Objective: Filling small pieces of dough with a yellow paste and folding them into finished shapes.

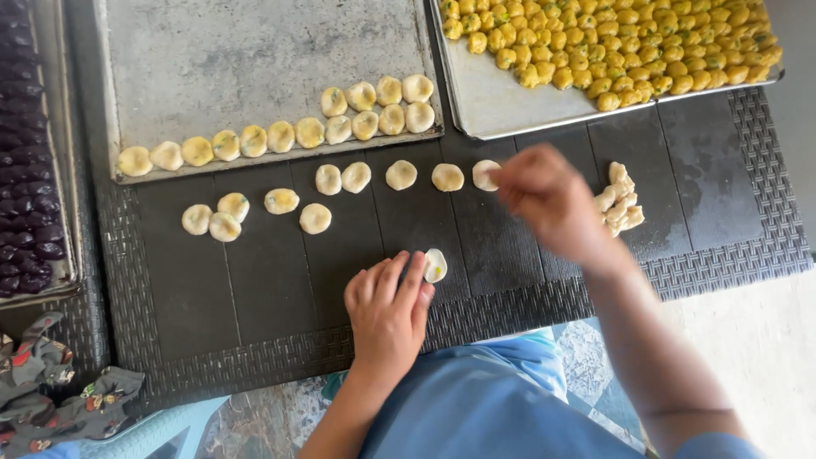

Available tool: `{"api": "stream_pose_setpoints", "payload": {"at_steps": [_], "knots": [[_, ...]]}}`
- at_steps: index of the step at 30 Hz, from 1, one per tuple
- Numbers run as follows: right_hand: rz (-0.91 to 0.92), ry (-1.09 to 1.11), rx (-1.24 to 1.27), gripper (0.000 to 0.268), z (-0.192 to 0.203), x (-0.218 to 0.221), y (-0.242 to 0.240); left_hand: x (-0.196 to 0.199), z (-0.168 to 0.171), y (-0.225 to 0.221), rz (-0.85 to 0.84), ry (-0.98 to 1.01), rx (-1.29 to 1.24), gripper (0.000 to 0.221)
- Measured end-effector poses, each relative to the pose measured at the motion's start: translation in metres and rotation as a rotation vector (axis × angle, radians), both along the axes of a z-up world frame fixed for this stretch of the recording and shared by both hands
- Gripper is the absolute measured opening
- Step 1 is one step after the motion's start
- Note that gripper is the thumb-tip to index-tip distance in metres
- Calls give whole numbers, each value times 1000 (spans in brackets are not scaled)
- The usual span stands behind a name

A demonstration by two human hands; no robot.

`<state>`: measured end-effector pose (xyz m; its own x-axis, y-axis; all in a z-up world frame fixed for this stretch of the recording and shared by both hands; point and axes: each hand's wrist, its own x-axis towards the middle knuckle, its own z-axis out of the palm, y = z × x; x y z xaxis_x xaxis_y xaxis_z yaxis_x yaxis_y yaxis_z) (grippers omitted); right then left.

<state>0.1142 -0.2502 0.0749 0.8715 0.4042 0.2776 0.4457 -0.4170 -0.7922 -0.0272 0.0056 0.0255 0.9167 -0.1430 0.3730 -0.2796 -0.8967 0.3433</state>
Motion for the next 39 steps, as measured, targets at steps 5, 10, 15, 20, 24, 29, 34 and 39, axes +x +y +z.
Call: {"api": "stream_pose_setpoints", "payload": {"at_steps": [5, 10, 15, 20, 24, 29, 34, 39], "knots": [[-23, 202, 177, 26, -1, -60, 45, 30, -23, 3, 25, -18, -40, 23], [-66, 0, -40, 26, -30, -92, 70, 40, -21, 0, -29, 76, -75, 8], [-91, -390, -407, 26, -58, -115, 68, 37, -17, -1, -34, 132, -26, 6], [-77, -288, -286, 20, -64, -88, 63, 32, 2, 12, -158, 217, -387, 20], [17, -257, -301, 26, -60, -69, 64, 37, -2, 17, -194, 223, -554, 38], [34, -38, -67, 19, -45, -79, 64, 34, 11, 15, -266, 208, -649, 21], [29, 511, 564, 45, -20, -89, 69, 25, 26, 10, -206, 388, -1122, 17], [-31, 561, 831, 19, -17, -79, 73, 19, 52, 7, -124, 481, -1343, 30]]}}
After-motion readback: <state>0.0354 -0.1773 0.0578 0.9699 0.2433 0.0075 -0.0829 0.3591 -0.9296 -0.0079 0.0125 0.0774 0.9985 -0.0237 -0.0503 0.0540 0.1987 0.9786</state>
